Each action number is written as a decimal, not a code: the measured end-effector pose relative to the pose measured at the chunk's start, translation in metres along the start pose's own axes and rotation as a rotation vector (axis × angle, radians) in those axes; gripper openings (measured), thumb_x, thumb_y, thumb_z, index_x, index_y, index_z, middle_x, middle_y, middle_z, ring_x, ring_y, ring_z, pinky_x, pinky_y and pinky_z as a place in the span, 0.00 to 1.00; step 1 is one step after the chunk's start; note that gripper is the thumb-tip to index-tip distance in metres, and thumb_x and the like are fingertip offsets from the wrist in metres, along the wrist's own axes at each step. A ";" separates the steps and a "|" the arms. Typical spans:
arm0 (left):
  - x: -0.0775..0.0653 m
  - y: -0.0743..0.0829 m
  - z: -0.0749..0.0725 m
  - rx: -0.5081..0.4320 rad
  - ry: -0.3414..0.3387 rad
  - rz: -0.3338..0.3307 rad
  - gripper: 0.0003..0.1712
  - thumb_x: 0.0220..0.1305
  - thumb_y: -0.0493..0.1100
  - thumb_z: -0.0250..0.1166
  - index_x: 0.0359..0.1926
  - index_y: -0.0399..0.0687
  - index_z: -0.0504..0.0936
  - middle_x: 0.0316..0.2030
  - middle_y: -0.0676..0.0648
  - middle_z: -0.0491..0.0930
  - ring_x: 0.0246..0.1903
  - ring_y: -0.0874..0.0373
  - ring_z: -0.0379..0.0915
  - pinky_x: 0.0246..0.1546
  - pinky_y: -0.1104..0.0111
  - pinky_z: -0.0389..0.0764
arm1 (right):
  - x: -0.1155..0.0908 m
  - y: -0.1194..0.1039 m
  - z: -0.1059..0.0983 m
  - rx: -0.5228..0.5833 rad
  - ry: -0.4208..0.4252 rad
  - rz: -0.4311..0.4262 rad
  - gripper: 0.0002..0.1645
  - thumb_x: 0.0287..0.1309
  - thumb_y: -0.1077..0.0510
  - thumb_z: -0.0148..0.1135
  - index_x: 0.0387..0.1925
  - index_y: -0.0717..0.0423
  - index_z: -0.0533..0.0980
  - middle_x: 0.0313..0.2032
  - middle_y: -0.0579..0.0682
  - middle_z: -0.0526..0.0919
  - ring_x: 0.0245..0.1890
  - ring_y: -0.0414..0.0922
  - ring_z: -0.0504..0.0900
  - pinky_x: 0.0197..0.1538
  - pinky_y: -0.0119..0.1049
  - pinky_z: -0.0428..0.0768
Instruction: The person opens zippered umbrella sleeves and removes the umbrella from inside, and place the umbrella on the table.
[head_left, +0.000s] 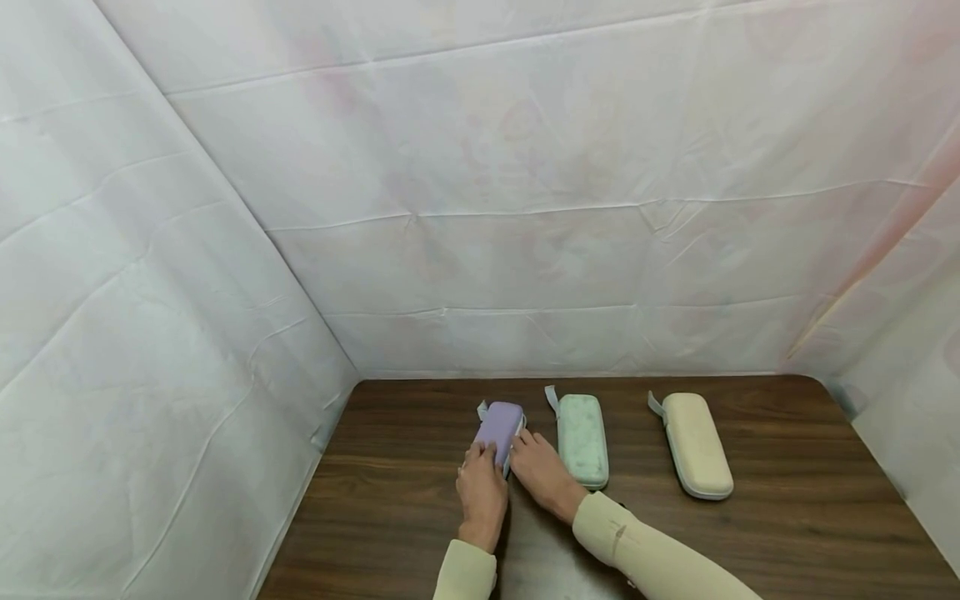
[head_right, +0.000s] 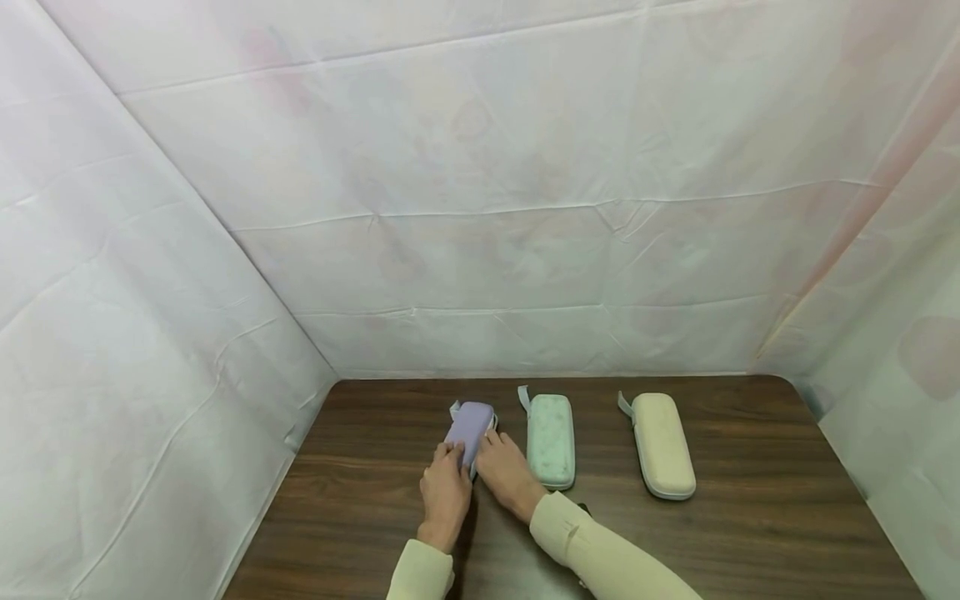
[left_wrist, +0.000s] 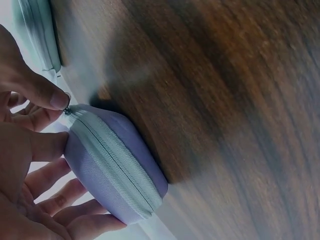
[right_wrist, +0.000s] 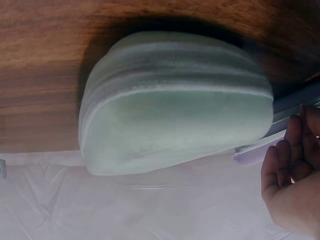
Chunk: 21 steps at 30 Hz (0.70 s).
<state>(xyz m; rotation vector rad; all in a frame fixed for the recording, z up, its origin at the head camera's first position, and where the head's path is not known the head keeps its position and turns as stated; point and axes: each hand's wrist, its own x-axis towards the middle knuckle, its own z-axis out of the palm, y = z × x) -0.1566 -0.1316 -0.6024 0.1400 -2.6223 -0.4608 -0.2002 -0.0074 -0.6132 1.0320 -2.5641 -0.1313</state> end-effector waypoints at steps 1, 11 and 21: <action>0.000 0.000 0.000 0.001 0.002 -0.003 0.20 0.54 0.31 0.78 0.50 0.40 0.91 0.47 0.41 0.85 0.46 0.40 0.86 0.39 0.44 0.85 | 0.000 -0.001 0.000 0.005 0.001 -0.004 0.08 0.60 0.61 0.76 0.41 0.53 0.86 0.43 0.48 0.84 0.47 0.46 0.77 0.47 0.39 0.80; -0.001 -0.003 -0.003 0.032 -0.026 0.012 0.20 0.57 0.32 0.78 0.52 0.39 0.90 0.50 0.39 0.85 0.45 0.39 0.86 0.36 0.44 0.86 | -0.002 -0.006 0.000 0.010 0.051 -0.020 0.07 0.58 0.60 0.78 0.39 0.52 0.87 0.39 0.47 0.83 0.42 0.45 0.75 0.43 0.37 0.78; 0.008 -0.028 -0.029 -0.100 -0.231 0.202 0.23 0.52 0.31 0.79 0.51 0.31 0.86 0.54 0.30 0.85 0.45 0.33 0.87 0.42 0.46 0.87 | -0.003 -0.002 -0.001 0.008 0.063 0.008 0.06 0.58 0.62 0.77 0.37 0.53 0.86 0.38 0.47 0.83 0.42 0.45 0.75 0.43 0.38 0.78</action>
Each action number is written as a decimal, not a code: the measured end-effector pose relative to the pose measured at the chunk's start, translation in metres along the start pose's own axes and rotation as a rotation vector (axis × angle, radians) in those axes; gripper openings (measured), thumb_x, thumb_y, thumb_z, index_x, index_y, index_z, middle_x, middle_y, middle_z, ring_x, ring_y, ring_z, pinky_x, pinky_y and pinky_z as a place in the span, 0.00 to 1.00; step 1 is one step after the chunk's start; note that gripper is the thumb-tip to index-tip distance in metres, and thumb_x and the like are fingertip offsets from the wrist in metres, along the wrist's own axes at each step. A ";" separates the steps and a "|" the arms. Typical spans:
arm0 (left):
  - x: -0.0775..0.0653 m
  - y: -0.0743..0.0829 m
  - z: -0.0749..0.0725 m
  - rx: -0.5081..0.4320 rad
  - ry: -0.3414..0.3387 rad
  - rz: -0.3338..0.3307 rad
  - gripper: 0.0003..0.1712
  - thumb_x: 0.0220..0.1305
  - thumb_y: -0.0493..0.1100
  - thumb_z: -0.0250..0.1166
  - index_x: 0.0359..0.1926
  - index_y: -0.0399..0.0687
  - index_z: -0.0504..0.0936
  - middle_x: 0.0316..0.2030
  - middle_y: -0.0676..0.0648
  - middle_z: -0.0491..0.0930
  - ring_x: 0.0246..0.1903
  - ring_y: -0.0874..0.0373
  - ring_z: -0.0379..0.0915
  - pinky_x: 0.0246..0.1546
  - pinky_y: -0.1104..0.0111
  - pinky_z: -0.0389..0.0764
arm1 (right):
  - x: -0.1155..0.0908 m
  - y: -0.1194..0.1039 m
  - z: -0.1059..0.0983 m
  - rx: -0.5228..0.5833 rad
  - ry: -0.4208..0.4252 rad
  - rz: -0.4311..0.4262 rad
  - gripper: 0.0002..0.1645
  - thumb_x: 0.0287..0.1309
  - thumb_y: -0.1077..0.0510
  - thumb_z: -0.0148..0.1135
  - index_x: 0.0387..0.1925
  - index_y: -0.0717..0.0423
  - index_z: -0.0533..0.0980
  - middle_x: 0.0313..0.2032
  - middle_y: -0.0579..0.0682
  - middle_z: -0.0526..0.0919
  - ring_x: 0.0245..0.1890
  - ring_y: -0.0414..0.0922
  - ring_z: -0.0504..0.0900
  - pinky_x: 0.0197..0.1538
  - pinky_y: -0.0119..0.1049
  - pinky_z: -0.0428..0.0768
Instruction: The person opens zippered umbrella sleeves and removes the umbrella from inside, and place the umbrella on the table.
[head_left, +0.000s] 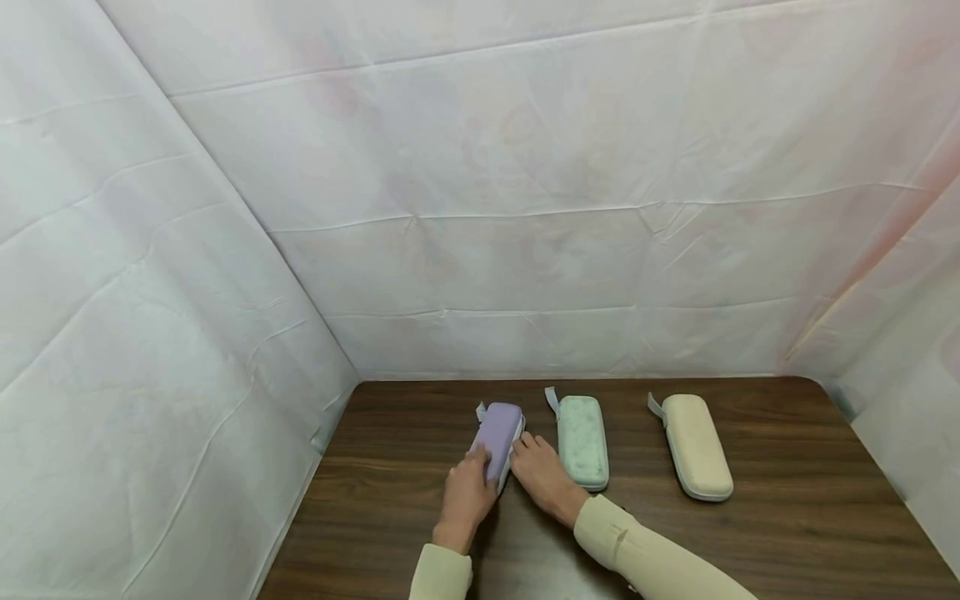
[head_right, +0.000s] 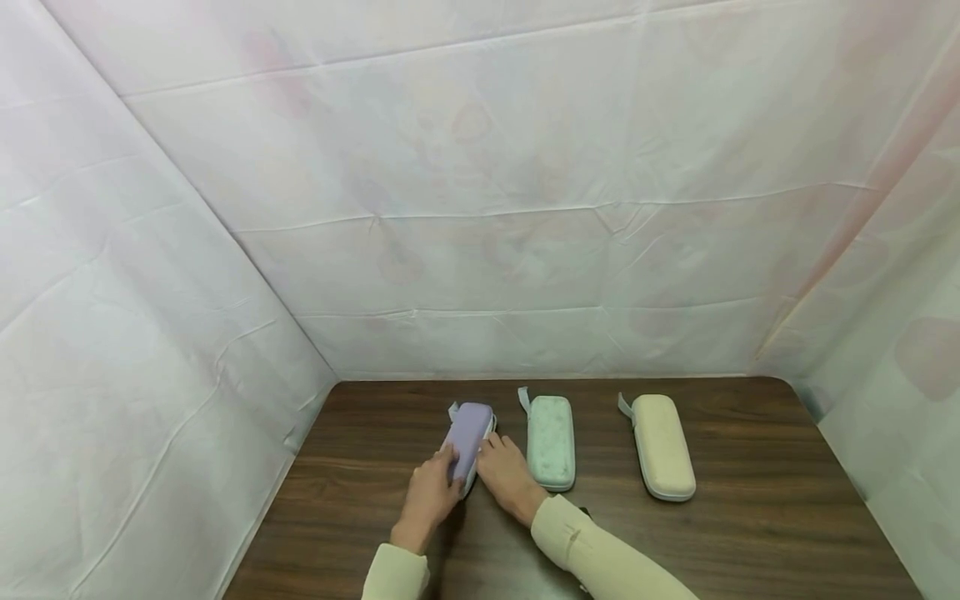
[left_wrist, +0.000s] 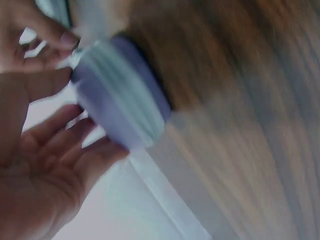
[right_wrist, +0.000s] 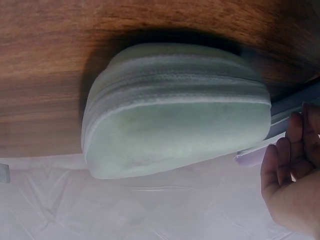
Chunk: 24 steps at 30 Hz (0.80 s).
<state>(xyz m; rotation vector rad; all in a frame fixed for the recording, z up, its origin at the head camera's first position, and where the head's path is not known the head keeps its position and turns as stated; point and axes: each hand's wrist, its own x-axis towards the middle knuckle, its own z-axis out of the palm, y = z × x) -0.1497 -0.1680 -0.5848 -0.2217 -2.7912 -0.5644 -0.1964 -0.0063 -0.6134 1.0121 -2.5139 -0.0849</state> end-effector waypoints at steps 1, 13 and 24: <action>0.000 -0.002 -0.003 -0.015 -0.037 0.011 0.25 0.52 0.31 0.79 0.53 0.30 0.86 0.56 0.29 0.84 0.48 0.32 0.86 0.45 0.46 0.86 | 0.000 0.000 -0.001 0.001 -0.004 -0.001 0.07 0.58 0.62 0.77 0.38 0.53 0.86 0.38 0.47 0.83 0.42 0.45 0.75 0.43 0.38 0.78; -0.003 -0.009 -0.004 0.012 -0.123 0.033 0.35 0.50 0.33 0.82 0.61 0.33 0.84 0.63 0.32 0.81 0.58 0.32 0.81 0.51 0.43 0.84 | -0.003 -0.002 0.000 -0.017 -0.039 -0.024 0.10 0.57 0.60 0.78 0.41 0.52 0.87 0.41 0.46 0.84 0.43 0.45 0.75 0.46 0.38 0.78; -0.003 0.001 0.006 0.135 -0.037 0.001 0.32 0.52 0.37 0.82 0.60 0.36 0.85 0.61 0.35 0.83 0.54 0.35 0.84 0.41 0.47 0.87 | -0.005 -0.007 0.001 -0.014 -0.006 -0.056 0.07 0.58 0.60 0.77 0.39 0.50 0.87 0.38 0.45 0.83 0.41 0.45 0.74 0.42 0.36 0.77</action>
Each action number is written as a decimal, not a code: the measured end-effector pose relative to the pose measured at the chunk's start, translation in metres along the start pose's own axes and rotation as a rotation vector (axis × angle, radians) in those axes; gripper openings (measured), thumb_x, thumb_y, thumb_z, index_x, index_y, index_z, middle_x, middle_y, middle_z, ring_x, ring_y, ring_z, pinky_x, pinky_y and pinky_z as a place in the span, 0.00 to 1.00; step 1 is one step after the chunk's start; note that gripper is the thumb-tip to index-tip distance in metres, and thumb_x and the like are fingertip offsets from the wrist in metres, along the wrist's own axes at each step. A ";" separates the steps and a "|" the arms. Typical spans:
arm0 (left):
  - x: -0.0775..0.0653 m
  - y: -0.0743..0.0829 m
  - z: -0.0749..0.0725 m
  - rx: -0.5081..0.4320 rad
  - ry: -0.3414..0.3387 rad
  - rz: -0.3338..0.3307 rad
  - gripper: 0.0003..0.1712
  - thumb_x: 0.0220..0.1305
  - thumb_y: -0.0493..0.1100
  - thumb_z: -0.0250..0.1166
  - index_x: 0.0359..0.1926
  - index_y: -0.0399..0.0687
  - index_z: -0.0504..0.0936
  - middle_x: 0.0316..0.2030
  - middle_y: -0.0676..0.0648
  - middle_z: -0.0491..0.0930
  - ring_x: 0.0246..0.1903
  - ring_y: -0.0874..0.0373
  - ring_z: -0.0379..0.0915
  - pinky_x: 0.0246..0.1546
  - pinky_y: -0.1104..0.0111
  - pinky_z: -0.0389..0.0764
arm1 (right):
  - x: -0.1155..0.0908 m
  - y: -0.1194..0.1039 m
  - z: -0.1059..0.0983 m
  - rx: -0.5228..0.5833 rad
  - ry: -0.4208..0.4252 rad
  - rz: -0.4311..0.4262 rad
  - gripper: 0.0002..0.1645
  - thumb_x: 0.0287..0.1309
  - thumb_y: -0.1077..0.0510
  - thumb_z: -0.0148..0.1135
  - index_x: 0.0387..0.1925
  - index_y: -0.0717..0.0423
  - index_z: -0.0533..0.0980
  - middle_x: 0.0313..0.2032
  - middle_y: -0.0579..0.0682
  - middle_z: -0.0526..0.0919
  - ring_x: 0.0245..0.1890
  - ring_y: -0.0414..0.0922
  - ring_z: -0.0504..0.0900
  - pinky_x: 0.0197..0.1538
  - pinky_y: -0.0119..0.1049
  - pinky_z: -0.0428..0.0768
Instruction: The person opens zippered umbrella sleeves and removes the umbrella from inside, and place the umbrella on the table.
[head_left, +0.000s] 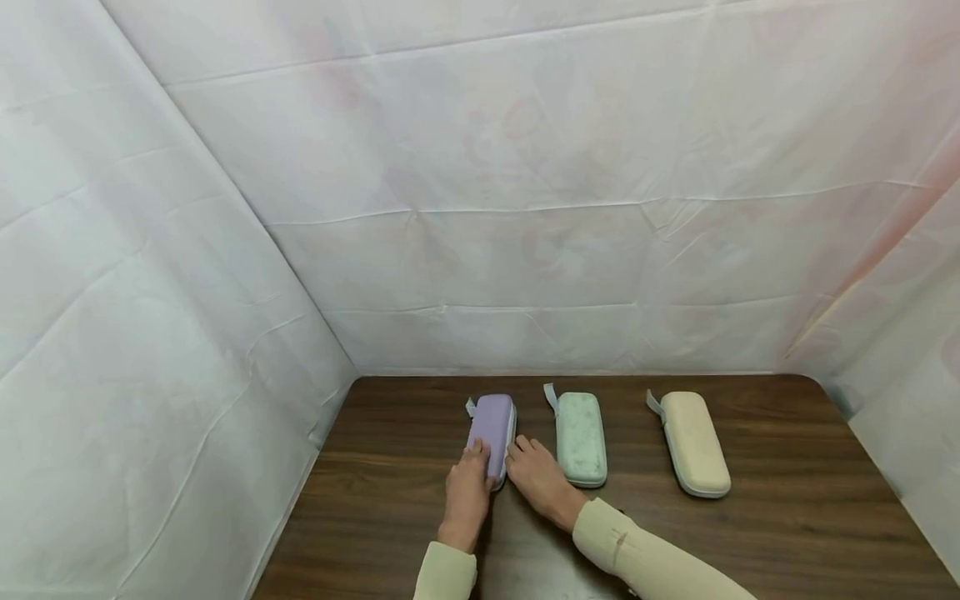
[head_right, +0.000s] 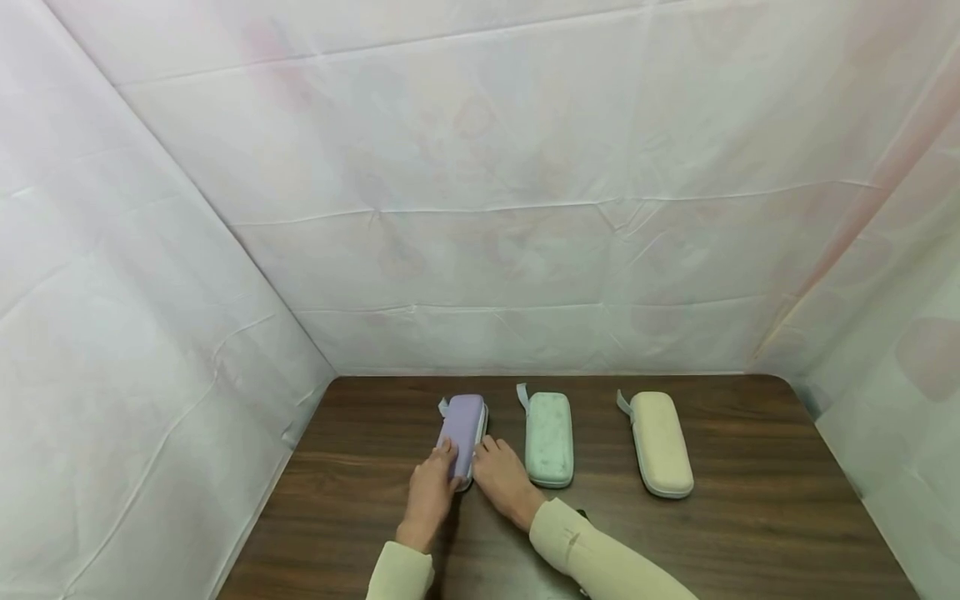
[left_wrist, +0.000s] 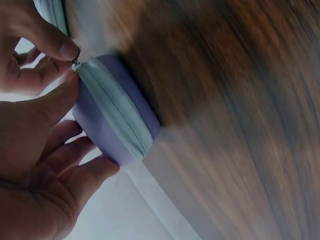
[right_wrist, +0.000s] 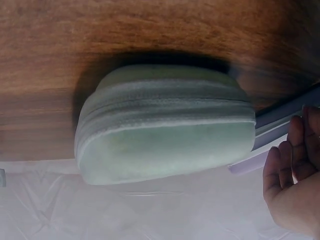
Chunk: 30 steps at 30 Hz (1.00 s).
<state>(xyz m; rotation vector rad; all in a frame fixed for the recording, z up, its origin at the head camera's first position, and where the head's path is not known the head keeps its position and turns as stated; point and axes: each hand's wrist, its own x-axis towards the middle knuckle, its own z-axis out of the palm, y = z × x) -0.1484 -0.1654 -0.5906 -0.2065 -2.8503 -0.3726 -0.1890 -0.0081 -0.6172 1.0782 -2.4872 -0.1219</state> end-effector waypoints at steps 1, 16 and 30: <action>0.000 0.001 0.001 0.009 0.004 -0.011 0.32 0.53 0.37 0.81 0.60 0.36 0.84 0.61 0.35 0.83 0.54 0.36 0.84 0.41 0.47 0.87 | 0.000 -0.001 0.000 0.001 0.008 -0.002 0.06 0.59 0.60 0.77 0.38 0.50 0.87 0.38 0.45 0.83 0.41 0.44 0.74 0.42 0.36 0.77; 0.003 0.010 0.009 0.065 0.041 -0.106 0.32 0.54 0.40 0.82 0.59 0.37 0.85 0.63 0.36 0.83 0.57 0.39 0.84 0.44 0.50 0.88 | -0.005 -0.003 0.002 0.029 0.011 0.000 0.06 0.57 0.60 0.78 0.36 0.48 0.88 0.38 0.44 0.82 0.40 0.44 0.73 0.43 0.36 0.77; 0.001 0.007 0.003 0.053 0.050 -0.004 0.30 0.52 0.38 0.81 0.57 0.34 0.85 0.60 0.33 0.83 0.55 0.38 0.85 0.44 0.51 0.88 | -0.006 0.001 0.003 0.036 -0.001 0.011 0.06 0.57 0.61 0.78 0.35 0.49 0.88 0.38 0.44 0.82 0.39 0.44 0.72 0.42 0.36 0.76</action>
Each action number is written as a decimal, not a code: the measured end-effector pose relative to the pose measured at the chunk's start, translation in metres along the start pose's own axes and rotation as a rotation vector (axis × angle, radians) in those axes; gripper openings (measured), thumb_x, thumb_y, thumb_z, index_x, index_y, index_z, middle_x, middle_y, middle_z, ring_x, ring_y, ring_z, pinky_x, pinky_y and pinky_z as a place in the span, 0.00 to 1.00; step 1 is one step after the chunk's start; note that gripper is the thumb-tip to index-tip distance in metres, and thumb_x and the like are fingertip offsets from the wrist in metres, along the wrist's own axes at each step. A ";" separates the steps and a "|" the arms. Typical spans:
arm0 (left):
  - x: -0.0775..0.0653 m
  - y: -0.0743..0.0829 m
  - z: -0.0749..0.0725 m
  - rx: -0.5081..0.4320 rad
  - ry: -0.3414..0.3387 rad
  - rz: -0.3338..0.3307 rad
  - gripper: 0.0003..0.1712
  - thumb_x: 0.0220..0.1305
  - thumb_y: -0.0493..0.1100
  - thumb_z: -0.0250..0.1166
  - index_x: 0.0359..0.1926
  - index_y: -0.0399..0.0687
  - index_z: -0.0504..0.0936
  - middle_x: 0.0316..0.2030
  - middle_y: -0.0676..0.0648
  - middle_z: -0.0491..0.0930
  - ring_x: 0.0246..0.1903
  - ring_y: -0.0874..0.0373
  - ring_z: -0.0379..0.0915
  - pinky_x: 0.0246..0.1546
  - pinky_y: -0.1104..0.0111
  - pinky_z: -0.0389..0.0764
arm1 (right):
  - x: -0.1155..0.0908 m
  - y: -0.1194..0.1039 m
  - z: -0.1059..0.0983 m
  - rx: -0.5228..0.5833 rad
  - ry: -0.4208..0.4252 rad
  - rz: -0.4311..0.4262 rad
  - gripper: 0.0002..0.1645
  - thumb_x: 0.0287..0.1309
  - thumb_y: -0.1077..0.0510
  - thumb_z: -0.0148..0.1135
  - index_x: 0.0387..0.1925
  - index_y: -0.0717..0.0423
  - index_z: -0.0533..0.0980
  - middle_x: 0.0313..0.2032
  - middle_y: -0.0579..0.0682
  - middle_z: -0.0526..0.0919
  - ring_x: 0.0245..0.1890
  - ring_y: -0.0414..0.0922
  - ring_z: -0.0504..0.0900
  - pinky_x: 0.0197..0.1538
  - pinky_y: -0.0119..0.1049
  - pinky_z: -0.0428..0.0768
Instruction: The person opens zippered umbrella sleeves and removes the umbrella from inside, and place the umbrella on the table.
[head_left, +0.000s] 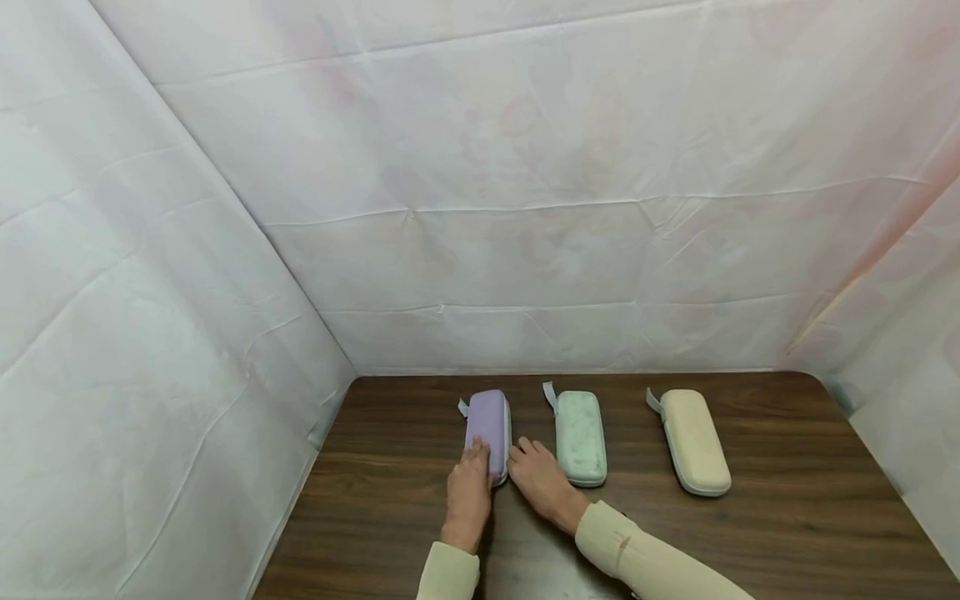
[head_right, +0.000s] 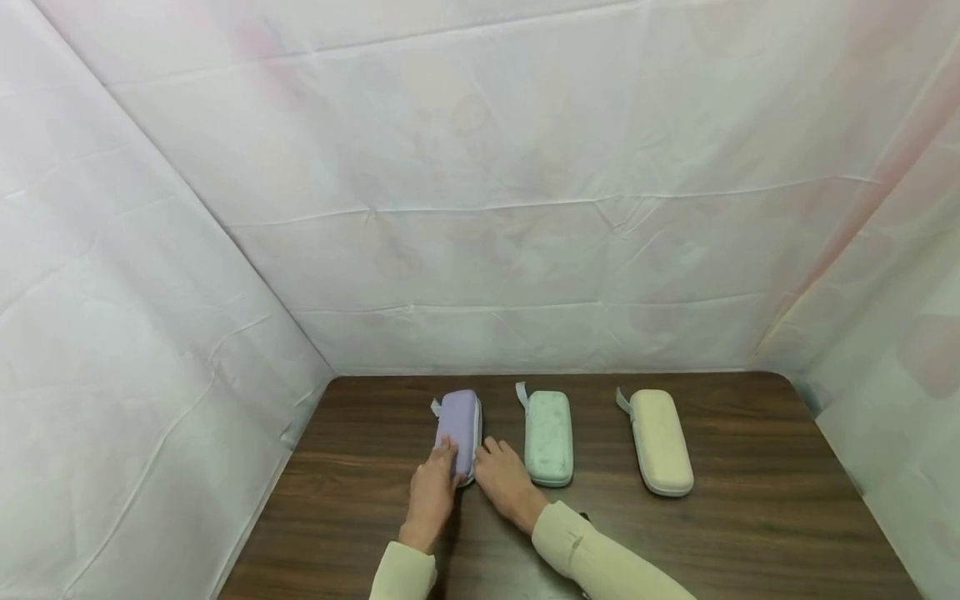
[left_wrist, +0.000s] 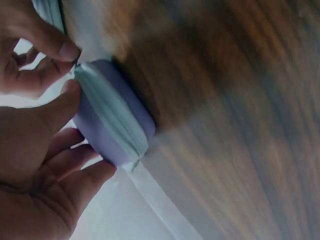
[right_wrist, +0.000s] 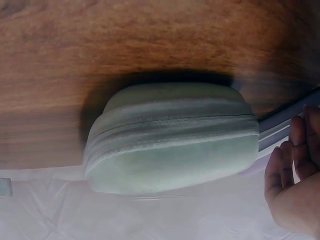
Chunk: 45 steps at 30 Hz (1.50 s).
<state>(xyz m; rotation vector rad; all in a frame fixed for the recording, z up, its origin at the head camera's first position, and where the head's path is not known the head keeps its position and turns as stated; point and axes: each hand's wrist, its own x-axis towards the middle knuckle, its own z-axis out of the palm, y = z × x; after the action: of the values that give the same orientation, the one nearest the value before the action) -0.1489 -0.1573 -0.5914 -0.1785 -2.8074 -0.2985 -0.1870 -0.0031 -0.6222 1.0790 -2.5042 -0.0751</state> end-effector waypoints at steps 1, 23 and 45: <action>0.000 0.001 0.001 0.017 0.014 -0.009 0.30 0.52 0.38 0.82 0.56 0.34 0.85 0.60 0.34 0.84 0.54 0.39 0.85 0.42 0.52 0.88 | 0.000 0.000 0.000 0.000 0.004 0.000 0.06 0.57 0.62 0.79 0.35 0.49 0.88 0.38 0.44 0.81 0.39 0.44 0.72 0.42 0.35 0.76; 0.004 0.018 0.016 0.102 0.047 -0.170 0.30 0.53 0.46 0.79 0.56 0.36 0.86 0.60 0.36 0.84 0.55 0.42 0.85 0.35 0.54 0.88 | -0.004 -0.003 -0.002 0.052 0.044 0.007 0.07 0.55 0.63 0.78 0.35 0.50 0.88 0.39 0.44 0.84 0.39 0.45 0.73 0.43 0.38 0.78; 0.005 0.029 0.022 0.177 0.124 -0.193 0.25 0.56 0.43 0.78 0.52 0.35 0.87 0.57 0.37 0.85 0.51 0.44 0.85 0.28 0.57 0.86 | -0.008 -0.012 -0.004 0.033 0.016 0.051 0.09 0.56 0.61 0.79 0.39 0.50 0.89 0.39 0.43 0.83 0.38 0.44 0.72 0.41 0.36 0.77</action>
<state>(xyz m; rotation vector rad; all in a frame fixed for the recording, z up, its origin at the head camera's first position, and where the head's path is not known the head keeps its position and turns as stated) -0.1555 -0.1242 -0.6047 0.1465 -2.7127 -0.0983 -0.1728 -0.0055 -0.6237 1.0235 -2.5251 -0.0102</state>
